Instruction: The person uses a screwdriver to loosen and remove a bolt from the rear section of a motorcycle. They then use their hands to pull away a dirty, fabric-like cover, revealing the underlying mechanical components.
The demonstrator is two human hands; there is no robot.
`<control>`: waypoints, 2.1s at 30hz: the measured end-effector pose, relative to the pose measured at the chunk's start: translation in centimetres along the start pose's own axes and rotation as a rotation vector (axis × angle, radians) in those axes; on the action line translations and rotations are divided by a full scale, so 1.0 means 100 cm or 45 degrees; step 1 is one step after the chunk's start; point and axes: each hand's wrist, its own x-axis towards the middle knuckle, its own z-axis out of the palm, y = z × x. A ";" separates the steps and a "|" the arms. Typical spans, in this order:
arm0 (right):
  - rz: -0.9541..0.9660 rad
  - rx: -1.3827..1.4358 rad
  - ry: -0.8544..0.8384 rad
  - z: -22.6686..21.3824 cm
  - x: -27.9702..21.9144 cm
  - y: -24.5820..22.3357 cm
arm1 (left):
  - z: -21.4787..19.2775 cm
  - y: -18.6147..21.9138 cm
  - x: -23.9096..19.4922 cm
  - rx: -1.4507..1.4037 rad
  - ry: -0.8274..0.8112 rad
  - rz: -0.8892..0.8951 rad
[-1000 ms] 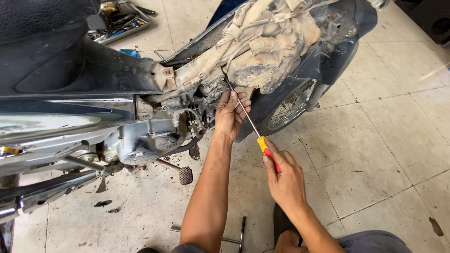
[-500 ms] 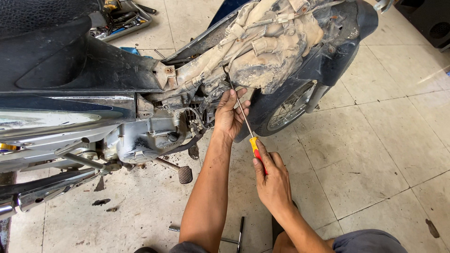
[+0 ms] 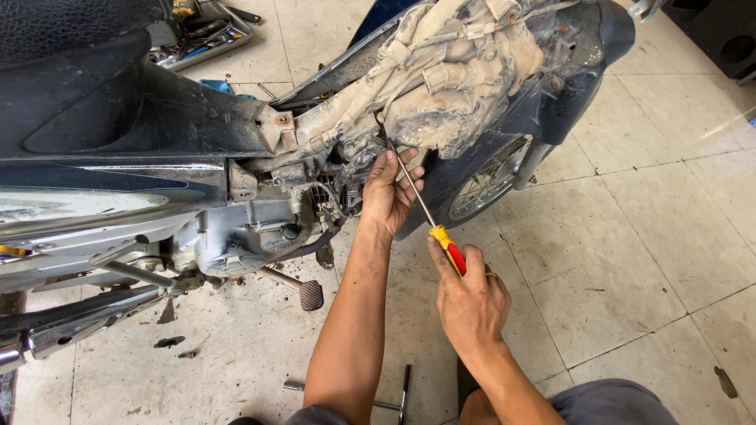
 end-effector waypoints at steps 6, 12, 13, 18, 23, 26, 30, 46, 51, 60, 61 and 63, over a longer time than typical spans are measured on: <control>0.680 1.291 -0.072 -0.018 0.025 -0.018 | -0.013 -0.003 0.010 -0.015 0.017 -0.039; 0.478 1.020 0.011 0.006 0.010 -0.025 | -0.023 -0.002 0.018 -0.012 0.023 -0.054; 0.480 1.022 0.010 0.010 0.008 -0.024 | -0.021 -0.001 0.017 -0.010 0.025 -0.056; 0.698 1.283 -0.148 0.008 0.011 -0.026 | -0.016 0.000 0.012 0.028 0.000 -0.031; 0.893 1.524 -0.225 -0.011 0.021 -0.028 | -0.009 0.003 -0.003 0.065 -0.034 -0.056; 1.009 1.733 -0.307 -0.001 0.022 -0.025 | -0.006 0.011 -0.011 0.114 -0.096 -0.072; 1.639 2.726 -0.879 -0.006 0.033 -0.010 | -0.012 0.010 -0.011 0.166 -0.152 -0.065; 0.851 1.369 -0.156 0.001 0.011 -0.022 | 0.005 0.007 -0.013 0.177 -0.024 0.009; 1.287 1.905 -0.369 -0.008 0.021 -0.010 | 0.005 0.000 -0.011 0.185 0.042 0.040; 1.417 1.812 -0.485 -0.026 -0.013 -0.001 | 0.026 -0.001 -0.013 -0.019 0.588 -0.068; 1.419 1.803 -0.484 -0.025 -0.014 0.005 | 0.032 0.002 -0.013 -0.025 0.587 -0.074; 1.383 1.822 -0.418 -0.024 -0.017 0.017 | 0.045 0.008 -0.013 -0.188 0.653 -0.081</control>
